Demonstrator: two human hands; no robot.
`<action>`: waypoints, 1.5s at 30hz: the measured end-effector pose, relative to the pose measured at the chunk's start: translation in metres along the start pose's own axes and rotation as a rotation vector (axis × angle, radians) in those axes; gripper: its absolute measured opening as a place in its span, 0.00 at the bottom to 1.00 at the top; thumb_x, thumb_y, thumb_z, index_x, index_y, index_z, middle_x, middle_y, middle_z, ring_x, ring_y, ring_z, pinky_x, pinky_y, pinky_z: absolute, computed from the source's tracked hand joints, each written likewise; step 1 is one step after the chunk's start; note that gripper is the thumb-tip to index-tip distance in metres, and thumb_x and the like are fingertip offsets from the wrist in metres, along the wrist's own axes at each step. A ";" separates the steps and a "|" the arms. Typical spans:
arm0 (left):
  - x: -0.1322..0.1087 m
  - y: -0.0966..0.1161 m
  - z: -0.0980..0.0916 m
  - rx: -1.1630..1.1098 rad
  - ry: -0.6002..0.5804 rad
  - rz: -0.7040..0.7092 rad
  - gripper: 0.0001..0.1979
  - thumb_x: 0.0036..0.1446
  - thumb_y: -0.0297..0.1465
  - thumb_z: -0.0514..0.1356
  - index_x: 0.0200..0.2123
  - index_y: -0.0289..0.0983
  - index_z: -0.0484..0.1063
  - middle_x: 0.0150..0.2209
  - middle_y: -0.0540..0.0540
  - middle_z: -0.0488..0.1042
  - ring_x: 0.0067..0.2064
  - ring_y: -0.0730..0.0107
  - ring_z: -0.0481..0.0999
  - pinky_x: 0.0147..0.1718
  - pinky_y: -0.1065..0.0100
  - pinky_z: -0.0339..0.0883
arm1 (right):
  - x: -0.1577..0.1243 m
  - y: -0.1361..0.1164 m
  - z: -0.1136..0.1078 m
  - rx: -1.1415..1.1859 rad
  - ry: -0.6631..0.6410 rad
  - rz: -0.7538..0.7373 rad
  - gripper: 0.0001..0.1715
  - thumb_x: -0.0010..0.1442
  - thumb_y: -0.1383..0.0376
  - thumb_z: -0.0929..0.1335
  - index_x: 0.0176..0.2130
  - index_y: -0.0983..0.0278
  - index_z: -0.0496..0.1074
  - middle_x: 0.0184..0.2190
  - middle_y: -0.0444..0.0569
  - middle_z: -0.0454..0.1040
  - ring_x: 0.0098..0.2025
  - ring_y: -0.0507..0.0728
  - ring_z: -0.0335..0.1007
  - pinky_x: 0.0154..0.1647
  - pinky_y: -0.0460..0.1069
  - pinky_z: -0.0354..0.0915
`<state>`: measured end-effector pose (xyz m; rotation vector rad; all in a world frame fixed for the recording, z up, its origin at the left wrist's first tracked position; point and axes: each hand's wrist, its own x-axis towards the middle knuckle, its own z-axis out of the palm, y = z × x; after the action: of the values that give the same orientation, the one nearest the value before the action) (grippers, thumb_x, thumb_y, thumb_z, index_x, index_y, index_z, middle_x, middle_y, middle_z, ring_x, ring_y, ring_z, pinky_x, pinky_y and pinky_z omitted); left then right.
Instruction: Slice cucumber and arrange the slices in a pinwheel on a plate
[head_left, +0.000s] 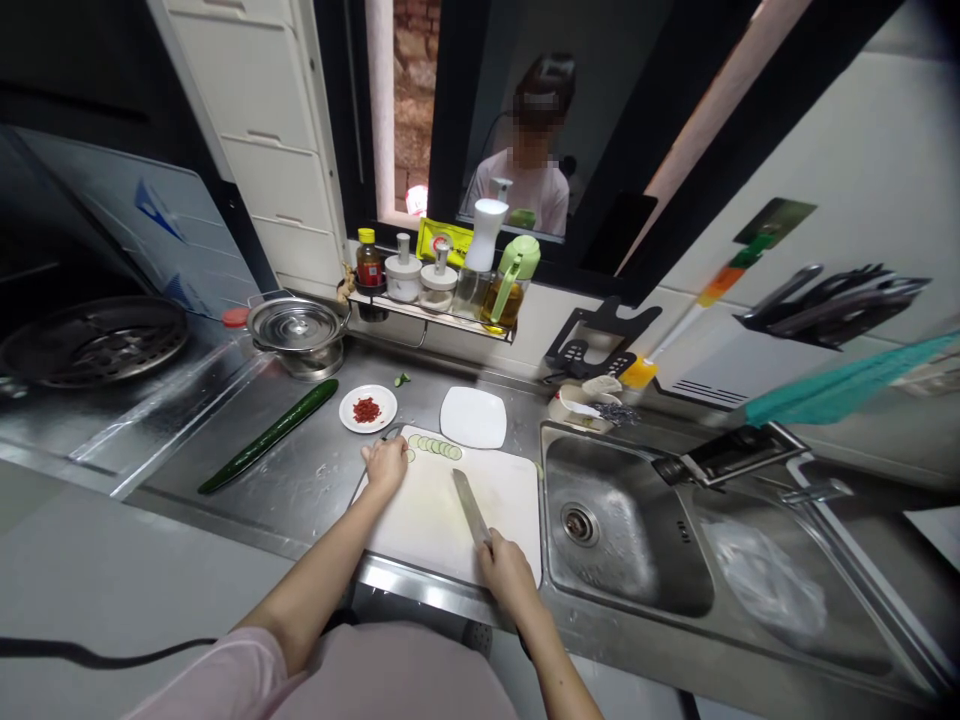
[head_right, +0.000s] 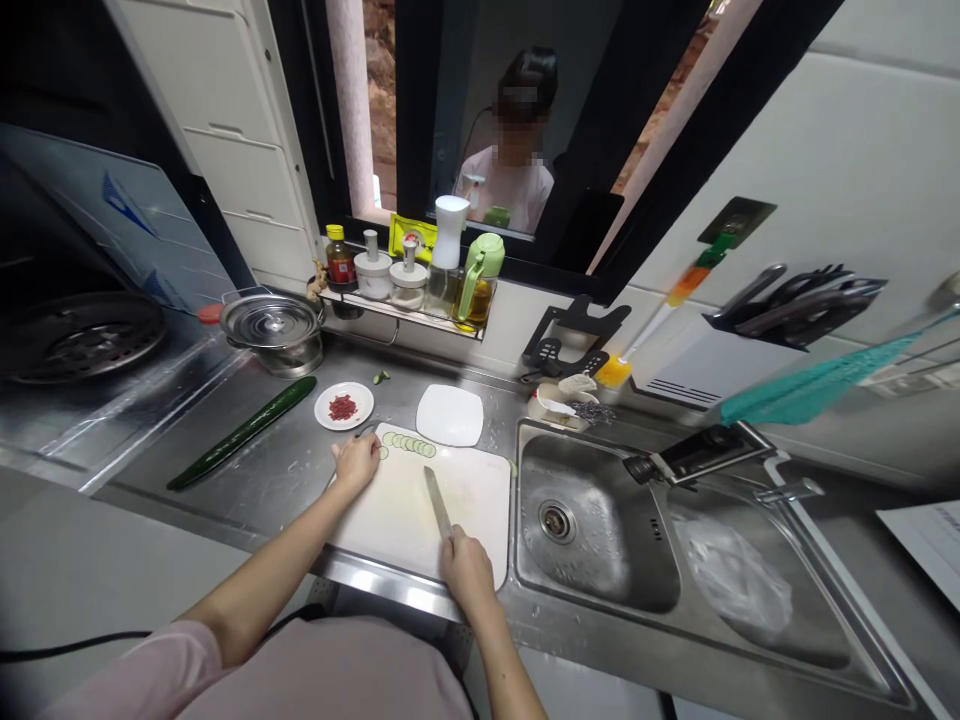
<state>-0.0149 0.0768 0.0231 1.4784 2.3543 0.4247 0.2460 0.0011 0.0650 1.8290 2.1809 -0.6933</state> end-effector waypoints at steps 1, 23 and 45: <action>0.000 -0.001 0.000 0.014 0.003 0.008 0.12 0.58 0.27 0.52 0.38 0.42 0.74 0.42 0.43 0.78 0.48 0.54 0.69 0.47 0.54 0.51 | 0.000 0.001 0.000 0.001 0.002 -0.001 0.15 0.66 0.64 0.57 0.46 0.64 0.68 0.39 0.54 0.77 0.43 0.58 0.73 0.35 0.46 0.56; -0.003 0.062 0.028 0.032 -0.116 0.272 0.16 0.61 0.34 0.52 0.50 0.44 0.72 0.48 0.41 0.73 0.52 0.53 0.66 0.49 0.54 0.49 | 0.002 0.027 -0.001 0.108 0.082 0.092 0.16 0.67 0.64 0.56 0.50 0.63 0.64 0.39 0.51 0.78 0.43 0.56 0.73 0.36 0.46 0.56; 0.006 0.077 0.034 0.051 -0.130 0.353 0.12 0.59 0.28 0.52 0.43 0.41 0.73 0.47 0.40 0.73 0.51 0.56 0.66 0.47 0.57 0.48 | 0.008 0.030 0.000 0.066 0.063 0.077 0.16 0.66 0.62 0.57 0.49 0.63 0.66 0.38 0.51 0.77 0.40 0.57 0.73 0.33 0.47 0.53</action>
<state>0.0594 0.1170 0.0234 1.8925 2.0208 0.3426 0.2733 0.0110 0.0547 1.9824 2.1372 -0.7088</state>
